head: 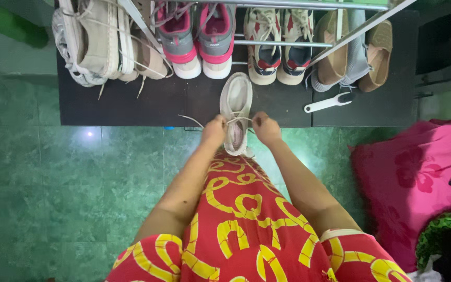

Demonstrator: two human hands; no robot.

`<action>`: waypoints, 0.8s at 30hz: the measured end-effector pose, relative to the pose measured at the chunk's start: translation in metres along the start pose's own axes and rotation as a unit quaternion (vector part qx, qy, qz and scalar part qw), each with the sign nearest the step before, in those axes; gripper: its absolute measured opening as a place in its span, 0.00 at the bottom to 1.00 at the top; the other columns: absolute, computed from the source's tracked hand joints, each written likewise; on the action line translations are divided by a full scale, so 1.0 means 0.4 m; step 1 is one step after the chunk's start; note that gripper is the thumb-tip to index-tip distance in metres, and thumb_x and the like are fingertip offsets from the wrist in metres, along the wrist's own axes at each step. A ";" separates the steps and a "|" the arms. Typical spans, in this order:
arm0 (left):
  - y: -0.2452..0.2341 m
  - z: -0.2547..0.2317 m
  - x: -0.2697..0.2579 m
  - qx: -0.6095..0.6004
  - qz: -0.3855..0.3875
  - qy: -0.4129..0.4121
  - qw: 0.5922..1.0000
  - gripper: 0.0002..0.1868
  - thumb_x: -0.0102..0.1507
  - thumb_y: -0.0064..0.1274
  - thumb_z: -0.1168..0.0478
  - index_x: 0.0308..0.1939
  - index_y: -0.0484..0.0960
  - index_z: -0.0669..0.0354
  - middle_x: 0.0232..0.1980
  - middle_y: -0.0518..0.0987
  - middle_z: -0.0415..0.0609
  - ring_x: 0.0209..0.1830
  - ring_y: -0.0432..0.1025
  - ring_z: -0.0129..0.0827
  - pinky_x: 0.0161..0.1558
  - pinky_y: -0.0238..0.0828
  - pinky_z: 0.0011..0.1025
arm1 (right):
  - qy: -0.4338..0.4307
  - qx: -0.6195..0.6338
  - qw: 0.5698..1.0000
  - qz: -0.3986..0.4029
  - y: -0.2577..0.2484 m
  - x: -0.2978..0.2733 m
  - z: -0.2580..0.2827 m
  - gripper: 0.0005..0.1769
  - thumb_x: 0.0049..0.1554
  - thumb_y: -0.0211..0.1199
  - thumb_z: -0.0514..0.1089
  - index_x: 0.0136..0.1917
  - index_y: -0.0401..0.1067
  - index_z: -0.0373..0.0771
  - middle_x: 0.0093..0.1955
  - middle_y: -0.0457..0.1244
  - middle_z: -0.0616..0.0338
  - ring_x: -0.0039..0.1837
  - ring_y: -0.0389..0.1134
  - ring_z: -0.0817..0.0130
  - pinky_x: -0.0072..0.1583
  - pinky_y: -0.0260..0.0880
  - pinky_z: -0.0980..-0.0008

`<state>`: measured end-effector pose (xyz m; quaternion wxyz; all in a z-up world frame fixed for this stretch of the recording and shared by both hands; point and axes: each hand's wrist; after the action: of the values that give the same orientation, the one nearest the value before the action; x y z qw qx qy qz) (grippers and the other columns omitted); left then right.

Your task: The person cleans shoes by hand using a brush, picking up a grey sneaker and a white loafer from a rack, tying their laces, brushing their soles and sides, and returning them to the shelf.

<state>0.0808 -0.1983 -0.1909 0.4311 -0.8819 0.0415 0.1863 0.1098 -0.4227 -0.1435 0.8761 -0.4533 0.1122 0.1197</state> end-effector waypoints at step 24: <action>-0.129 -0.134 0.013 -0.610 0.106 -0.049 0.784 0.14 0.69 0.57 0.52 0.43 0.80 0.61 0.41 0.83 0.45 0.41 0.75 0.28 0.48 0.72 0.29 | -0.006 0.470 0.882 0.041 -0.083 0.006 0.166 0.10 0.67 0.59 0.45 0.51 0.69 0.35 0.46 0.67 0.59 0.51 0.68 0.75 0.57 0.69 0.71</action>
<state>0.1135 -0.2071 -0.1246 -0.2174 -0.9408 -0.0090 0.2600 0.1285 -0.3865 -0.0812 0.9813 0.0171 0.1685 0.0911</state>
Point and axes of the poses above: each hand's wrist, its own x-axis towards the middle knuckle, its own y-axis out of the palm, z = x × y
